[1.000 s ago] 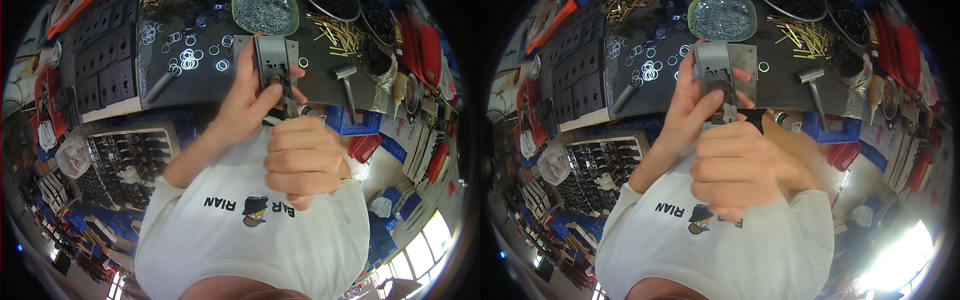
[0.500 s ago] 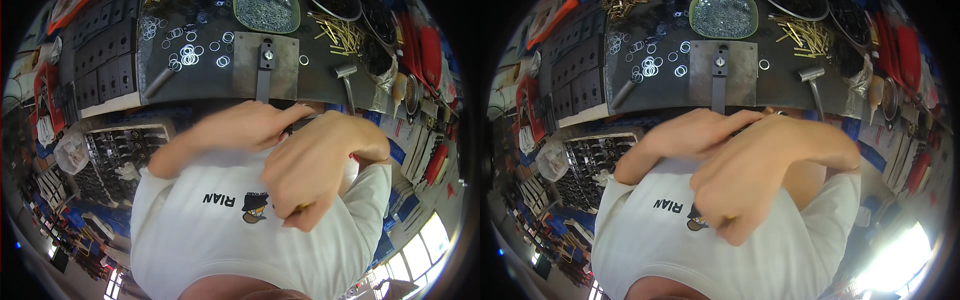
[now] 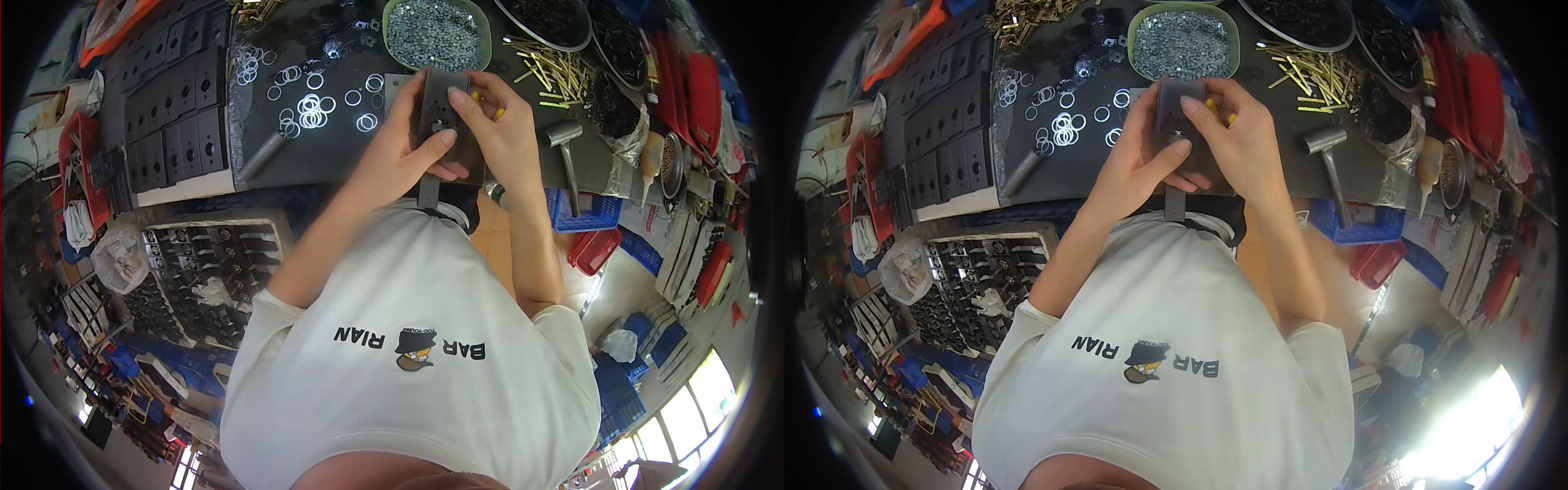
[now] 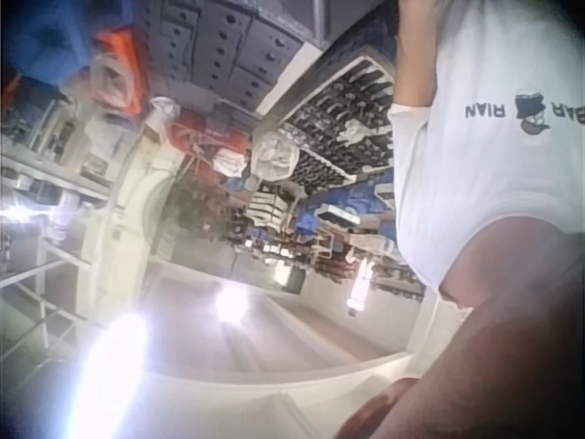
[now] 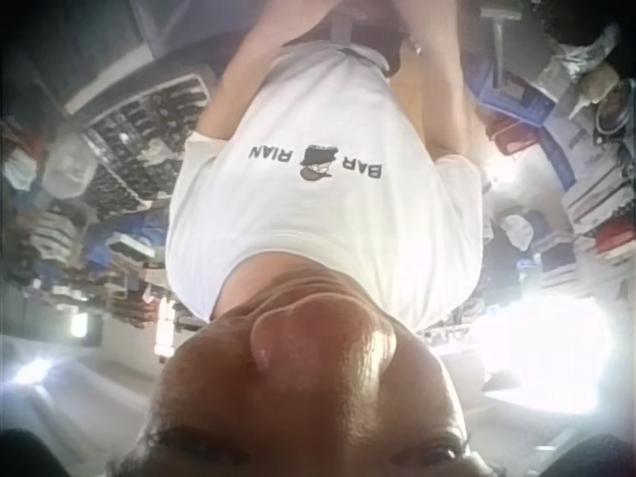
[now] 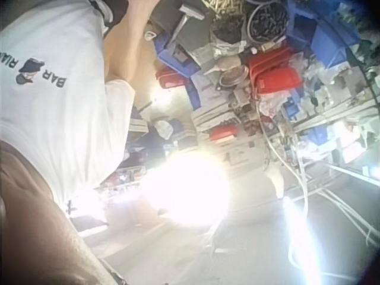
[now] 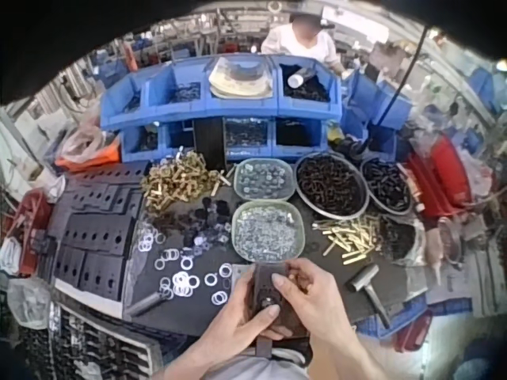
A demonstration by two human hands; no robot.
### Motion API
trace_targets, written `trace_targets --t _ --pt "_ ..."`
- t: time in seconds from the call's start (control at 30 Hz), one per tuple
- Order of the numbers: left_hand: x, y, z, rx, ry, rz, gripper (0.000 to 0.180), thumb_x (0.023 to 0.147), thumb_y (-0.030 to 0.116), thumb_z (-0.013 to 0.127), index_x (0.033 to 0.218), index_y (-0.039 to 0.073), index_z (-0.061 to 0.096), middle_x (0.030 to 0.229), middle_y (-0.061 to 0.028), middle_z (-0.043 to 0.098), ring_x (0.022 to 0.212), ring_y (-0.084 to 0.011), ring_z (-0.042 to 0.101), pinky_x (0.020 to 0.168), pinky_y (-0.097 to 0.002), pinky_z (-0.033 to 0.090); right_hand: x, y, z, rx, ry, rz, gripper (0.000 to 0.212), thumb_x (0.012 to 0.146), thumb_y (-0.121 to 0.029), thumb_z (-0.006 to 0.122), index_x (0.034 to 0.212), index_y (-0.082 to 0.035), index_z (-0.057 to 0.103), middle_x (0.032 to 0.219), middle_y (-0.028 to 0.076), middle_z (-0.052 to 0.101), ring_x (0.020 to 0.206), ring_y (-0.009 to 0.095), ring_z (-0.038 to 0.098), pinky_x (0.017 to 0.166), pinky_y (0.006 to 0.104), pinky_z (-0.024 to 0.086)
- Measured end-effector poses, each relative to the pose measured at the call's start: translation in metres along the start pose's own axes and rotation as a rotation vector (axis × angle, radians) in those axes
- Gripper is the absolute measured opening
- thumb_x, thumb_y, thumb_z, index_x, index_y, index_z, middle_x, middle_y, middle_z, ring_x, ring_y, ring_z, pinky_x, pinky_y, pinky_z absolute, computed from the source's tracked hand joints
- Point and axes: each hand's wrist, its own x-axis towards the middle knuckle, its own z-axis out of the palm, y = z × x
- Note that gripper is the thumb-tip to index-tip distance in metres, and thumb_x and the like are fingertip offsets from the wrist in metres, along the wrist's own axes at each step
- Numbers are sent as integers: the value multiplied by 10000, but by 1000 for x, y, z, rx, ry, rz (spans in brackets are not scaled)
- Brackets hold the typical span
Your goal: The person assembles door lock mechanisms by inserting lock cylinders, washers, and pins into metal lock plates, securing components with pliers and a hammer, and placing completed lock assemblies into a storage tray.
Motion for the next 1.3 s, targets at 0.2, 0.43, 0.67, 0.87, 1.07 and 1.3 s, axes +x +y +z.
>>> trace_targets --t 0.2,0.43,0.67,0.87,1.07,1.3 --pt "2 -1 -8 82 -17 97 988 1045 3 648 1739 210 -23 1604 -277 364 901 -369 805 706 -376 699 16 -1 -6 -136 21 20 498 989 -333 811 1284 58 719 981 129 771 883 171 699 779 329 548" --pt "3 0 -8 132 -28 39 928 1038 -9 658 1748 171 88 1713 -280 241 889 -318 804 716 -338 676 17 -2 -13 -257 -20 30 510 1009 -402 773 1273 32 734 1013 150 785 897 207 727 815 341 558" --pt "-5 -5 4 152 66 56 935 1036 8 696 1745 134 99 1362 -204 620 919 -242 796 740 -330 674 41 10 -92 -1030 279 -74 379 1039 -384 721 1174 -31 746 1076 191 764 1010 402 750 826 478 584" --pt "-3 26 -18 674 153 158 854 1020 80 729 1713 91 230 1533 -218 570 794 -185 789 613 -285 630 44 45 -105 -1182 313 -132 187 1011 -238 732 1087 -68 712 1098 151 723 972 430 729 809 535 582" --pt "89 60 -49 1290 220 540 226 1018 182 726 1206 62 765 1116 -114 783 746 -245 769 737 -384 611 47 40 -97 -1116 352 -251 167 997 -207 745 1049 -55 699 1052 145 708 951 428 731 777 534 588" --pt "173 52 -47 1664 -7 562 171 943 166 762 1110 145 792 1053 -32 725 1059 -293 734 875 -461 609 33 27 -102 -981 292 -232 168 984 -204 762 1024 -44 727 1025 157 718 928 423 721 810 511 570"
